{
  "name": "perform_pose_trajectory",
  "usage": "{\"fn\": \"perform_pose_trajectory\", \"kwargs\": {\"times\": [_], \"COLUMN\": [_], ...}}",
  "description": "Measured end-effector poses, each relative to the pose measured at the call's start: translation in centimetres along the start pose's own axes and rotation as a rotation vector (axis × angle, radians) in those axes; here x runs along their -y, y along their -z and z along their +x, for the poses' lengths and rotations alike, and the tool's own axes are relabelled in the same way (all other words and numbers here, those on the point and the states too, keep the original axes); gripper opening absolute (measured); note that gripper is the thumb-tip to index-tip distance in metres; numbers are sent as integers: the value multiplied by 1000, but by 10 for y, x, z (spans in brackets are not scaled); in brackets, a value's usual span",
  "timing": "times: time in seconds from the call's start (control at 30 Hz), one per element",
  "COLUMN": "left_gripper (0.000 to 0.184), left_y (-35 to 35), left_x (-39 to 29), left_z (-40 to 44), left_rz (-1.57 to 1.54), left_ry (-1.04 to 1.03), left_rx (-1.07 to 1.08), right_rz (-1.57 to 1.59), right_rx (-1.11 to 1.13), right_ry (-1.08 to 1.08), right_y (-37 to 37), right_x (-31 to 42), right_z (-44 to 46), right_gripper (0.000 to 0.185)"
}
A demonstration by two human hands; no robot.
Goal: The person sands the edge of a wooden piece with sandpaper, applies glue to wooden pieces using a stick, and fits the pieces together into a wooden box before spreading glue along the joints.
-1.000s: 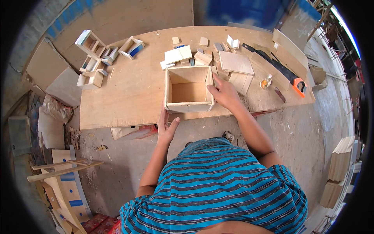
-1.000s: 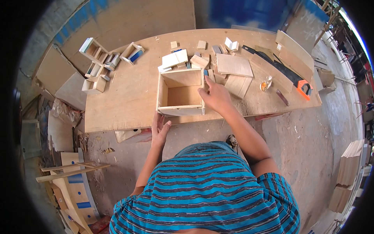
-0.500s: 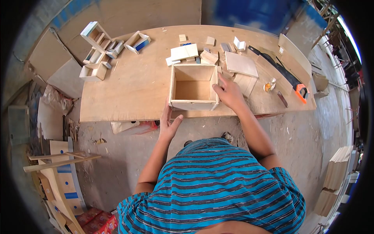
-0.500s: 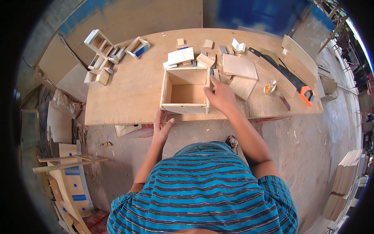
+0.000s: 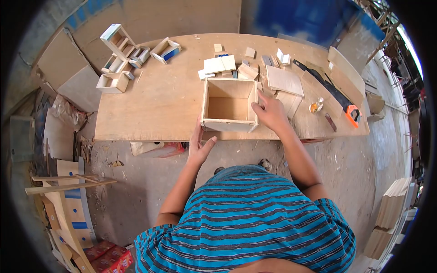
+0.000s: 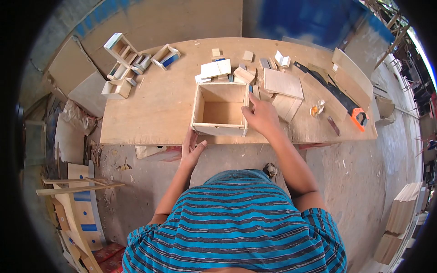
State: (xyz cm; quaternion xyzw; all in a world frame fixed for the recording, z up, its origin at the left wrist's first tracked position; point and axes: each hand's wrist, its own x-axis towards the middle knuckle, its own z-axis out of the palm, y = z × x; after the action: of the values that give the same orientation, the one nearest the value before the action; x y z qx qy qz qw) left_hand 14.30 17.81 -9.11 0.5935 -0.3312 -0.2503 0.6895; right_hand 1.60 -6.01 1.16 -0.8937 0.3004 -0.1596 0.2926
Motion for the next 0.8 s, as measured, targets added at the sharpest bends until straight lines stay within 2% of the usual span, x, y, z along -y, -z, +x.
{"fn": "perform_pose_trajectory", "kwargs": {"times": [0.3,0.47,0.6,0.8], "left_gripper": [85,91,96,94], "left_y": [-2,-2,-3,5], "left_x": [-5,-2,-12,-22], "left_z": [-2,0,-2,0], "left_rz": [-5,12,70,146], "left_ry": [35,-66,-55,-87], "left_rx": [-21,-7,-44,-68], "right_rz": [10,-43,-95,-176], "right_rx": [28,56,-6,-29], "right_ry": [-25,-102,-79,-42], "right_y": [5,9,8,16], "right_x": [6,14,8,7], "right_z": [0,-1,0,-3], "right_gripper": [62,59,49,34]}}
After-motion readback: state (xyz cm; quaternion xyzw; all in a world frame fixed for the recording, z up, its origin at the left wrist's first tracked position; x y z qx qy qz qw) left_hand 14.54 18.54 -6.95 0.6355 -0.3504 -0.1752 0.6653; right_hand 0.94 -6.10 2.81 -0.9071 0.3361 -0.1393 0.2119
